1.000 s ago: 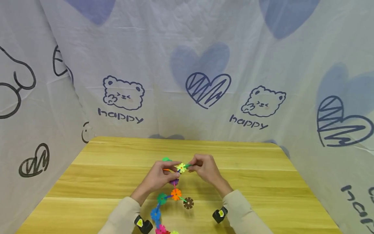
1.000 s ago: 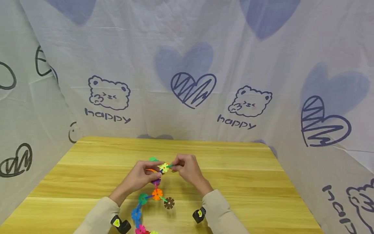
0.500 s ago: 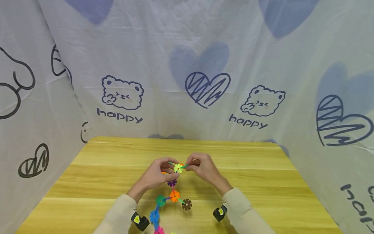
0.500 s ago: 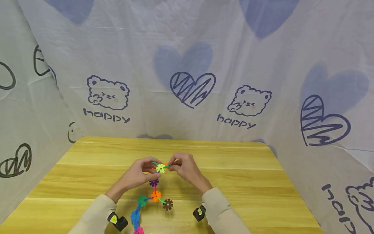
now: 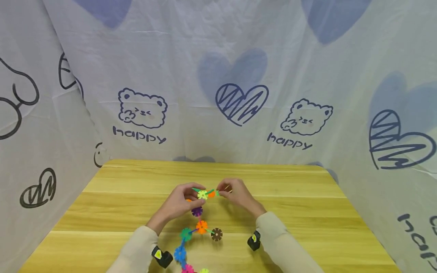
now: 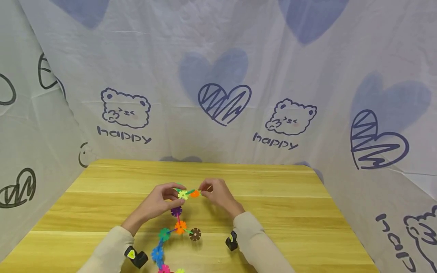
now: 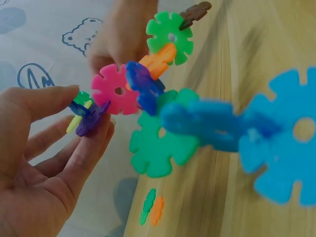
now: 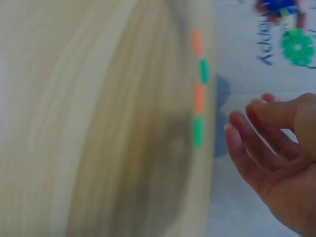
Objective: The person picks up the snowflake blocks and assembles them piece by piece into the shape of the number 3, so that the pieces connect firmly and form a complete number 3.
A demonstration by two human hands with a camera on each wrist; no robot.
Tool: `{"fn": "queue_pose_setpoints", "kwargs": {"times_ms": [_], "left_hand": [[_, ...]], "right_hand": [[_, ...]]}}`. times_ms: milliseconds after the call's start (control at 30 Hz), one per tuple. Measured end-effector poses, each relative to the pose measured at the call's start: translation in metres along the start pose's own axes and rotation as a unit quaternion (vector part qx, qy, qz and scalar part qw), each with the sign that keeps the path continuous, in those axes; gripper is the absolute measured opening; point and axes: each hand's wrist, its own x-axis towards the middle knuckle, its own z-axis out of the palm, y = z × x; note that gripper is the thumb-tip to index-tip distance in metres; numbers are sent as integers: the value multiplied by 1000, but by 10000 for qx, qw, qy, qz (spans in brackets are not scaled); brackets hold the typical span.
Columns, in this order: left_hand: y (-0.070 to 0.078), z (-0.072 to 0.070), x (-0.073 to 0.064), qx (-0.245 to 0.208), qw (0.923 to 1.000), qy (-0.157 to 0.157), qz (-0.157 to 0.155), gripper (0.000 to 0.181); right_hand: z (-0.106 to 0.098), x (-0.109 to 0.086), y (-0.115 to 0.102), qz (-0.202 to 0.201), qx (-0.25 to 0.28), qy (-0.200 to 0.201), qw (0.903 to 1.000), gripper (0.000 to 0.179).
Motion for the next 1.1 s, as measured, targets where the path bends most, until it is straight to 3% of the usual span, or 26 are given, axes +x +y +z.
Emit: {"fn": "queue_pose_setpoints", "kwargs": {"times_ms": [233,500,933,1100], "left_hand": [[-2,1,3,-166,9994,235,-183,41],[3,-2,7,-172,9987,489,-9,44],[16,-2,12,-241,9975,665,81,41],[20,2,12,-289,9965,709,333,34]], "right_hand": [[14,6,25,370,-483,-295,9977,15],[24,11,31,218,-1135,-346,9927,18],[22,9,30,502,-943,-210,9941,21],[13,7,29,559,-526,-75,9970,18]]}}
